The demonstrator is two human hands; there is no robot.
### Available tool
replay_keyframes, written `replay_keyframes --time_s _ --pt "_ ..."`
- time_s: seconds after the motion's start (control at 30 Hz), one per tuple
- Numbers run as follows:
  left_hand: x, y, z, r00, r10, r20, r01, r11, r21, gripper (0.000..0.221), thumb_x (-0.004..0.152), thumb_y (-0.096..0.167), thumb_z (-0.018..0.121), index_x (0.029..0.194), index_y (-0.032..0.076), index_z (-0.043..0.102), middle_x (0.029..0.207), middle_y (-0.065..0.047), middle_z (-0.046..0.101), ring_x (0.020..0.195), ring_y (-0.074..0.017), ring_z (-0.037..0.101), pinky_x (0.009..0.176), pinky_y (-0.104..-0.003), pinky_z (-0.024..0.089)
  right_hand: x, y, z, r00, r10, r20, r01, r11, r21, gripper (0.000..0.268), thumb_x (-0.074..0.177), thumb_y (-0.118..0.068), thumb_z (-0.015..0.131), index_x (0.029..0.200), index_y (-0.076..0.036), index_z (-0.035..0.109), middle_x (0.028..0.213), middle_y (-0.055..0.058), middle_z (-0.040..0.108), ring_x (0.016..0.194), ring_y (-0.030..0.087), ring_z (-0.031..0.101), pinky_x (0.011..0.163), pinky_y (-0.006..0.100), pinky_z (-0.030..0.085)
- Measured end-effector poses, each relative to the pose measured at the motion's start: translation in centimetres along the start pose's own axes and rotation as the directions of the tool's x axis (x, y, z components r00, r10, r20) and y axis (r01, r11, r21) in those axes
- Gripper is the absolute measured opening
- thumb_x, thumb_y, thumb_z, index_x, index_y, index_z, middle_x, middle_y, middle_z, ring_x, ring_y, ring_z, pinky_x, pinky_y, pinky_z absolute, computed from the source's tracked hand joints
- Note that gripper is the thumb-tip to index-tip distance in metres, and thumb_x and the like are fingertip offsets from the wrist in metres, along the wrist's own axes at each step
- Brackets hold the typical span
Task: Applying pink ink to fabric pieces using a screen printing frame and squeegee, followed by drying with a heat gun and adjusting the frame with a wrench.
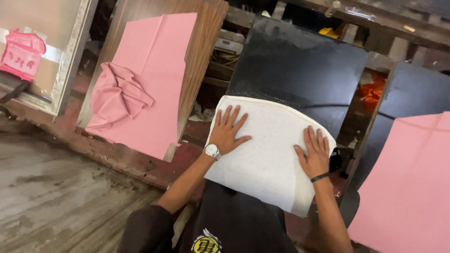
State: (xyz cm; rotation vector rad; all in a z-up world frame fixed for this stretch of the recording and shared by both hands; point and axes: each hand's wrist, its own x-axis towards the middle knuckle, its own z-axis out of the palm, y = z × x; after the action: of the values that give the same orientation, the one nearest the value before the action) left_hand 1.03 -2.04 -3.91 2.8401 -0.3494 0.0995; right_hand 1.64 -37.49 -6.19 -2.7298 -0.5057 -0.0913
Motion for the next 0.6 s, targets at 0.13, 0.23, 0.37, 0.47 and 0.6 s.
replay_keyframes --time_s 0.13,0.23,0.37,0.47,0.6 --pt "5.3 -2.5 1.1 0.993 -0.086 0.085 0.082 0.995 0.049 0.091 0.095 0.079 0.042 0.163 0.020 0.028 0.171 -0.013 0.018 0.157 -0.0388 0.014 0.123 -0.063 0.018 4.1 2.8 -1.2 0.996 -0.011 0.088 0.018 0.997 -0.071 0.070 0.107 -0.050 0.045 0.165 -0.012 0.036 0.170 0.012 0.033 0.155 0.042 0.024 0.126 0.058 0.012" --pt "9.7 -4.8 2.3 0.985 -0.166 0.049 0.166 0.986 0.000 0.079 0.104 0.066 0.043 0.166 0.021 0.022 0.173 -0.010 0.012 0.158 -0.0375 0.013 0.123 -0.062 0.021 7.7 5.2 -1.5 0.998 -0.018 0.067 0.024 0.995 -0.098 0.068 0.110 -0.048 0.040 0.166 -0.009 0.033 0.170 0.014 0.033 0.154 0.046 0.023 0.123 0.063 0.009" --pt "11.7 -3.8 2.2 0.964 -0.165 -0.209 0.176 0.984 0.035 0.071 0.106 0.053 0.051 0.161 0.012 0.033 0.169 -0.022 0.017 0.156 -0.0421 0.014 0.122 -0.066 0.012 9.9 5.2 -0.9 0.999 0.008 -0.042 -0.013 0.990 -0.137 0.066 0.112 -0.040 0.042 0.164 -0.001 0.036 0.169 0.024 0.029 0.149 0.057 0.018 0.116 0.072 0.005" --pt "9.4 -0.8 2.4 0.958 0.200 -0.206 -0.217 0.974 -0.062 0.060 0.102 0.052 0.057 0.149 0.016 0.050 0.158 -0.015 0.038 0.150 -0.0355 0.032 0.123 -0.058 0.023 8.7 0.6 1.7 0.987 -0.163 0.016 0.164 0.982 -0.097 0.068 0.104 -0.043 0.050 0.161 -0.006 0.040 0.168 0.017 0.033 0.152 0.049 0.022 0.120 0.066 0.010" --pt "9.3 0.2 1.3 0.881 0.463 0.100 -0.445 0.881 -0.159 0.076 0.097 0.074 0.040 0.156 0.027 0.041 0.167 -0.006 0.032 0.155 -0.0315 0.026 0.127 -0.056 0.015 9.1 -1.7 2.2 0.958 -0.226 0.176 0.235 0.971 -0.033 0.081 0.099 -0.067 0.042 0.162 -0.016 0.036 0.169 0.006 0.034 0.155 0.037 0.027 0.127 0.059 0.010"
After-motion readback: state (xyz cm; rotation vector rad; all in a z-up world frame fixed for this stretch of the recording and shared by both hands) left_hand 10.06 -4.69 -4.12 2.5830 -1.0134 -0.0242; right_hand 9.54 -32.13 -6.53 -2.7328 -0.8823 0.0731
